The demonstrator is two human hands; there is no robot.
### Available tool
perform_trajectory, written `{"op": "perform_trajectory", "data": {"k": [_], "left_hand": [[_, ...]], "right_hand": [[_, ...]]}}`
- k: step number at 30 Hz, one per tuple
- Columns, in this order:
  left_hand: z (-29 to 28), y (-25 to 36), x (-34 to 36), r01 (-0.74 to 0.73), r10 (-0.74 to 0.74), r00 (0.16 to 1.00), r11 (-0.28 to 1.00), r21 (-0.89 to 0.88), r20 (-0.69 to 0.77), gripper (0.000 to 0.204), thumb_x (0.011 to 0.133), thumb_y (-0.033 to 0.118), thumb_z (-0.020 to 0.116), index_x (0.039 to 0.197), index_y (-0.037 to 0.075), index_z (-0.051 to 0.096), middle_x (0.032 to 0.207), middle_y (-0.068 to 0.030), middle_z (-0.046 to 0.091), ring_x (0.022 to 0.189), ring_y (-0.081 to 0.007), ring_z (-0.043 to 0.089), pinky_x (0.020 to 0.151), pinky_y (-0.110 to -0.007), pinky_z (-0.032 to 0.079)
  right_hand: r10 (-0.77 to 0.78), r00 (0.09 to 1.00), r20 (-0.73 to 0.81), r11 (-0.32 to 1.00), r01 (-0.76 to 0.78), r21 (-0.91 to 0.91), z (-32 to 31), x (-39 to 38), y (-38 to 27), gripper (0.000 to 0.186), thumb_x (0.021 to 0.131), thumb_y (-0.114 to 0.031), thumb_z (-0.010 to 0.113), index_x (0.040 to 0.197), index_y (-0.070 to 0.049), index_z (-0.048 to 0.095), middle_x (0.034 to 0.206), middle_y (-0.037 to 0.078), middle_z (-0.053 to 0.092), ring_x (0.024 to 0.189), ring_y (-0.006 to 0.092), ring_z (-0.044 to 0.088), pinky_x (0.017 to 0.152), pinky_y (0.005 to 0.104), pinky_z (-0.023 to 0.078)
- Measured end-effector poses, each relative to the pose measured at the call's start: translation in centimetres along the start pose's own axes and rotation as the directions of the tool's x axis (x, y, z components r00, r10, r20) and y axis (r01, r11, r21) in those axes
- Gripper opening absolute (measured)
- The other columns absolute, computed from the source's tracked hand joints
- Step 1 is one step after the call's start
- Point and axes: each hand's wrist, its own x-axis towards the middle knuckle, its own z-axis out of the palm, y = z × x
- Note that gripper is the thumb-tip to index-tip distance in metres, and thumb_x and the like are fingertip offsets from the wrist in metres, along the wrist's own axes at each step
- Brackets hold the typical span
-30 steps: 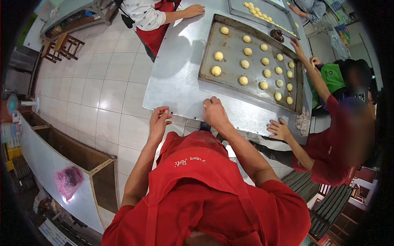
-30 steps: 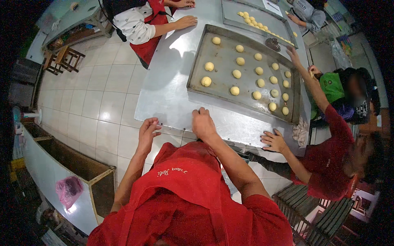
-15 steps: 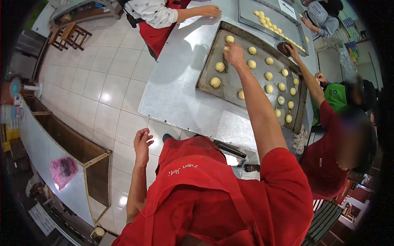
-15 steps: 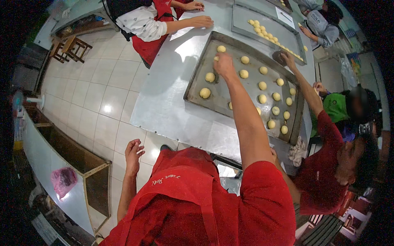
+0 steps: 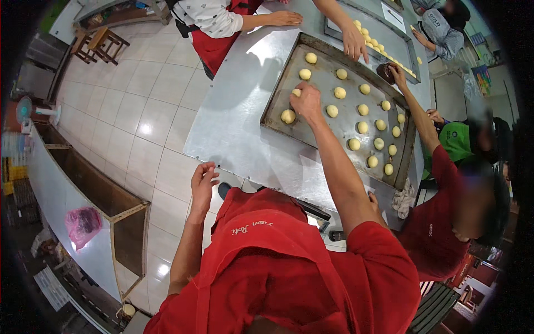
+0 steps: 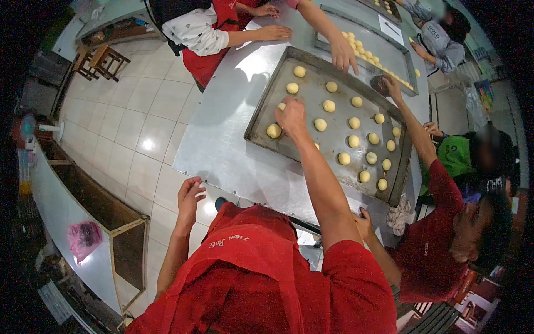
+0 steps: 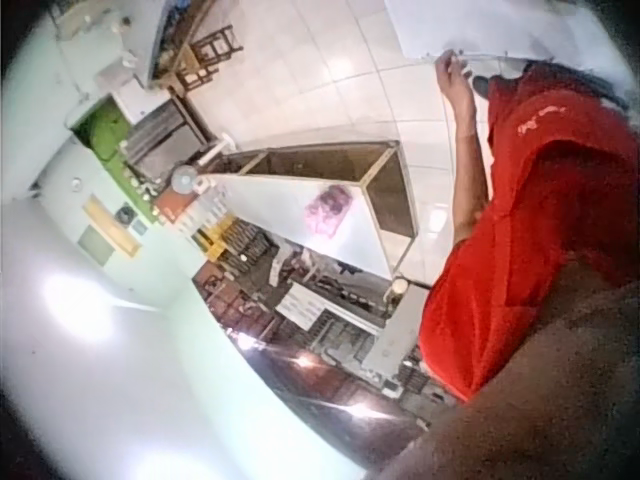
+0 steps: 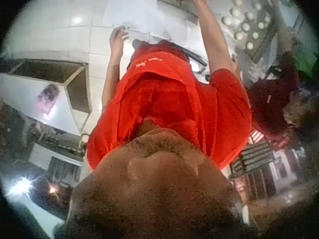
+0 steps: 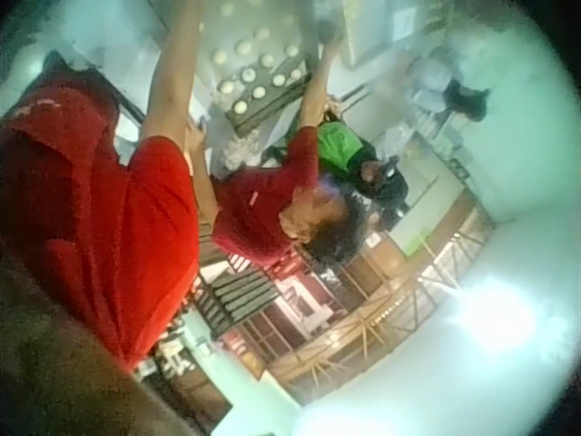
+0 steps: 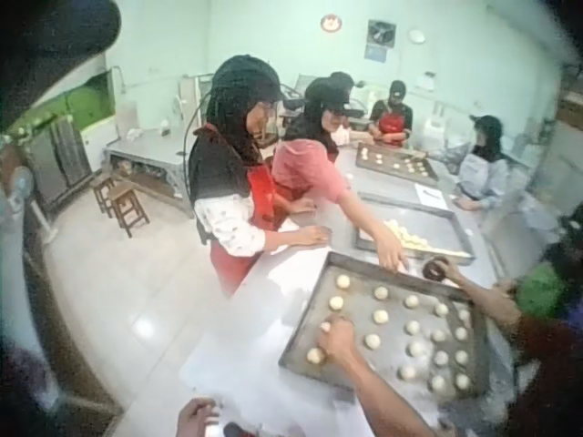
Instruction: The recorder organizes dough balls on a tray with other workers and then prepares to use a large industrial mixer.
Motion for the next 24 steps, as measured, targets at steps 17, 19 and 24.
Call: {"op": "perform_trajectory", "data": {"k": [17,19,24], "left_hand": [[6.6,6.0,0.5,0.247,-0.022,0.831,0.910,-0.334,0.555,0.031,0.102,0.012,0.054,0.131,0.002,0.054,0.115,-0.0078,0.065,0.096,-0.0154,0.065,0.082,-0.030,0.055],[6.4,5.5,0.8,0.295,-0.019,0.752,0.904,-0.311,0.659,0.033,0.104,0.017,0.050,0.134,0.003,0.053,0.116,-0.0082,0.065,0.097,-0.0165,0.066,0.083,-0.031,0.055],[6.4,5.6,0.1,0.263,-0.036,0.745,0.934,-0.244,0.666,0.036,0.105,0.020,0.049,0.137,0.003,0.052,0.115,-0.0081,0.066,0.099,-0.0160,0.066,0.084,-0.031,0.055]], "right_hand": [[-0.280,0.921,0.270,0.888,0.141,0.438,-6.5,-19.8,-11.8,0.037,0.082,-0.007,0.072,0.119,-0.007,0.067,0.106,0.015,0.066,0.097,0.0341,0.064,0.082,0.0400,0.054],[-0.292,0.950,0.106,0.873,0.220,0.435,-5.6,-21.1,-12.1,0.030,0.085,-0.008,0.070,0.115,-0.008,0.070,0.094,0.014,0.068,0.083,0.0335,0.067,0.075,0.0392,0.055],[-0.197,0.980,0.003,0.876,0.175,0.449,-5.3,-22.8,-13.1,0.023,0.087,-0.004,0.070,0.110,-0.005,0.073,0.092,0.013,0.071,0.080,0.0258,0.070,0.071,0.0342,0.057]]}}
